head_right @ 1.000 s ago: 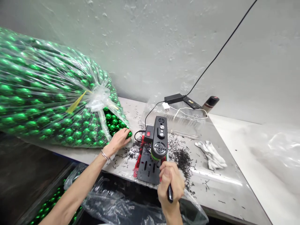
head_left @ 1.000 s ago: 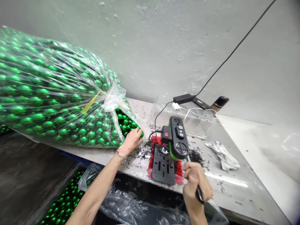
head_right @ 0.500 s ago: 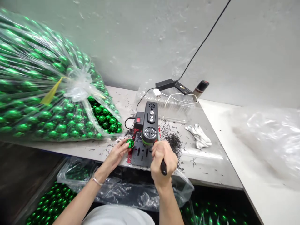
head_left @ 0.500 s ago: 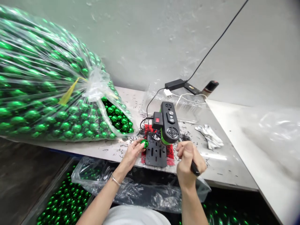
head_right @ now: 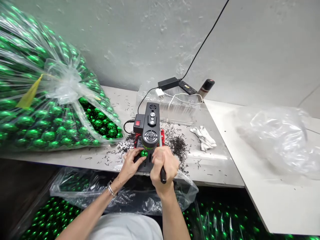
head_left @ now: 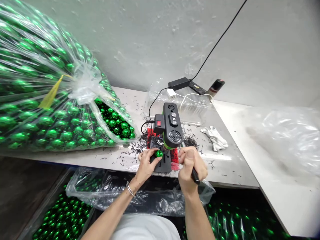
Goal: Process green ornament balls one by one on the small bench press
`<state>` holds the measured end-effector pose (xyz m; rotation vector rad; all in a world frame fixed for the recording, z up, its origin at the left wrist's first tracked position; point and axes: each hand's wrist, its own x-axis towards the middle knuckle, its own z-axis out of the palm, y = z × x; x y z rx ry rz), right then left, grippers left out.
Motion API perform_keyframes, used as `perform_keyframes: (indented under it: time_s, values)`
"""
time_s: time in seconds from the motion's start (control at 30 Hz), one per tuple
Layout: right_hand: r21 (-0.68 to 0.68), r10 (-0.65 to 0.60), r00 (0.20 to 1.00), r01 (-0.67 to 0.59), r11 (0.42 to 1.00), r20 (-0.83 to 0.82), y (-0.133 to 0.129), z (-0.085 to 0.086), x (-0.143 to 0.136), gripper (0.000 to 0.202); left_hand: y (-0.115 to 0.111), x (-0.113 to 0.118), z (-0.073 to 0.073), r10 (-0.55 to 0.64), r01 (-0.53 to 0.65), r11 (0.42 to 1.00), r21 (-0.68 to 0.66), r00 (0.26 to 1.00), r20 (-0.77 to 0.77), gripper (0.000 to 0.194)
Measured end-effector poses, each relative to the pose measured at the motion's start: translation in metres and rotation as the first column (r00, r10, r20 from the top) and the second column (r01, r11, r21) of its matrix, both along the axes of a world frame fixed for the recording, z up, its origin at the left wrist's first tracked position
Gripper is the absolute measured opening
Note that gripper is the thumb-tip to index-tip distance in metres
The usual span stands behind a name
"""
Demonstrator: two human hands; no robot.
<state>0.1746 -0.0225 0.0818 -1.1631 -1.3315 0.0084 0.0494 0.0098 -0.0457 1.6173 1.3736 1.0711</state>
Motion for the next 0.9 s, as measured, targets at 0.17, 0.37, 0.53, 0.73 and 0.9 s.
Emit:
perform_keyframes:
  time_s: [0.17, 0.37, 0.53, 0.73, 0.9]
  values:
    - [-0.005, 0.009, 1.0, -0.009, 1.0, 0.012, 0.0, -0.002, 0.001, 0.036, 0.004, 0.004, -0.005, -0.006, 0.009, 0.999, 0.047, 0.997, -0.079, 0.026]
    - [0.012, 0.022, 0.999, -0.022, 1.0, 0.04, -0.001, -0.004, 0.003, 0.034, 0.009, 0.006, -0.007, -0.043, 0.052, 0.995, 0.082, 0.994, -0.104, 0.028]
    - [0.019, 0.048, 0.997, -0.049, 0.999, 0.066, -0.002, -0.005, 0.005, 0.033, 0.007, 0.0, -0.006, -0.107, 0.127, 0.982, 0.141, 0.985, -0.137, 0.031]
    - [0.065, 0.082, 0.991, -0.089, 0.994, 0.105, -0.003, -0.028, 0.01, 0.03, 0.01, 0.0, -0.008, -0.126, 0.134, 0.98, 0.15, 0.99, -0.062, 0.031]
    - [0.168, 0.058, 0.982, -0.089, 0.982, 0.18, 0.002, -0.078, 0.015, 0.032, 0.01, 0.0, -0.008, -0.133, 0.141, 0.978, 0.156, 0.989, -0.058, 0.031]
